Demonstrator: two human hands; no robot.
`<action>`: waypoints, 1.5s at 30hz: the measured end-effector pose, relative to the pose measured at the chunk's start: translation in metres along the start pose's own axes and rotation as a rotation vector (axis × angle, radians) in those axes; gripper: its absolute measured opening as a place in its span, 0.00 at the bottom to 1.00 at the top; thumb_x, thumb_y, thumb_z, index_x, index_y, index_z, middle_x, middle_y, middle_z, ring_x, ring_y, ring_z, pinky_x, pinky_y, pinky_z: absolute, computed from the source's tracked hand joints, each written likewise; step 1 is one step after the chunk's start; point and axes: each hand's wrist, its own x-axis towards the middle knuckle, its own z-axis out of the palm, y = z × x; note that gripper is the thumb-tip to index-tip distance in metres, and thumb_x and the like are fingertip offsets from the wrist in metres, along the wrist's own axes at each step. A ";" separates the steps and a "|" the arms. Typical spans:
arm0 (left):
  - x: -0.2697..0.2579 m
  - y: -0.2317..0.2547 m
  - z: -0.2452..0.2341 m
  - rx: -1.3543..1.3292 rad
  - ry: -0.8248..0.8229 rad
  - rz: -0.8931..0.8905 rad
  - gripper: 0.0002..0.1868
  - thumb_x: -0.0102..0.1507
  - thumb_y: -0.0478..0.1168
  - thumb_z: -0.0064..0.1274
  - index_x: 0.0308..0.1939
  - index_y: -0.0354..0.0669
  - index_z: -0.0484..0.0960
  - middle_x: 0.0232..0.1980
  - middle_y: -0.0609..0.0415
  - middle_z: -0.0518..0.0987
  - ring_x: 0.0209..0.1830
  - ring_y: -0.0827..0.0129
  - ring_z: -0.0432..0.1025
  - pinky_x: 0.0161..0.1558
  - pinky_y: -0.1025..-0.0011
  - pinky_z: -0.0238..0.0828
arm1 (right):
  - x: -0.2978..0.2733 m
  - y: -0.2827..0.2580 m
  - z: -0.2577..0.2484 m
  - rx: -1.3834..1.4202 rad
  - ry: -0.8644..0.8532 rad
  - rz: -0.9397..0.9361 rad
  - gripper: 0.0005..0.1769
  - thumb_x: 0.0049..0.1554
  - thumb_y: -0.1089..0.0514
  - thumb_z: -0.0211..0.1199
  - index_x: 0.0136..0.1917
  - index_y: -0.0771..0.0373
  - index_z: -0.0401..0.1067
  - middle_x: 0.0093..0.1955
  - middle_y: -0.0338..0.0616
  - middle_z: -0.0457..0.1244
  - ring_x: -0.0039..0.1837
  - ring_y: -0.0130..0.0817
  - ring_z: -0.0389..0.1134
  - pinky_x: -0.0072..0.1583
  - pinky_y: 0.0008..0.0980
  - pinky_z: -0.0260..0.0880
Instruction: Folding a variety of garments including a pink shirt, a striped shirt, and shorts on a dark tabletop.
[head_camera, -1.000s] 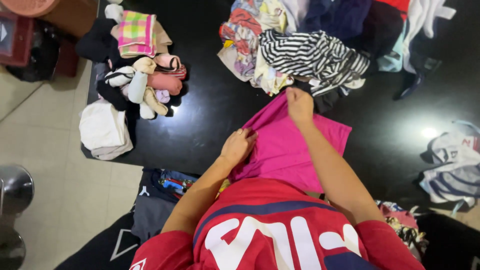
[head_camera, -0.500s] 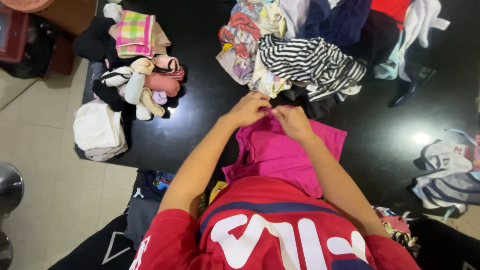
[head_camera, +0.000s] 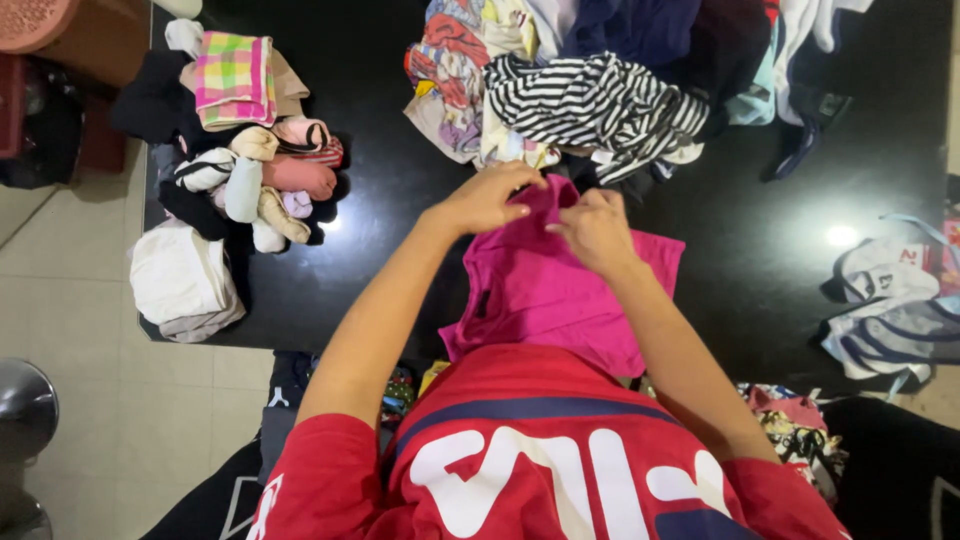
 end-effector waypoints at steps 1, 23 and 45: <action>-0.001 0.001 0.007 0.002 -0.001 0.005 0.21 0.57 0.36 0.60 0.54 0.41 0.80 0.58 0.49 0.78 0.64 0.52 0.68 0.66 0.58 0.65 | -0.001 -0.002 0.004 -0.003 0.004 0.001 0.10 0.55 0.48 0.69 0.40 0.55 0.80 0.40 0.36 0.69 0.52 0.38 0.65 0.63 0.46 0.59; 0.000 0.055 0.008 0.289 -0.005 0.223 0.08 0.60 0.37 0.55 0.40 0.41 0.86 0.56 0.49 0.79 0.58 0.51 0.71 0.59 0.57 0.67 | -0.032 0.021 0.003 -0.189 0.072 0.084 0.07 0.57 0.57 0.62 0.47 0.54 0.80 0.43 0.37 0.70 0.57 0.38 0.65 0.69 0.53 0.57; -0.025 -0.021 0.058 0.398 0.522 -0.185 0.14 0.65 0.36 0.55 0.55 0.45 0.79 0.54 0.43 0.75 0.54 0.46 0.73 0.54 0.55 0.72 | -0.038 0.003 0.000 0.097 0.298 0.317 0.27 0.58 0.63 0.62 0.71 0.59 0.68 0.74 0.51 0.62 0.74 0.53 0.58 0.69 0.49 0.57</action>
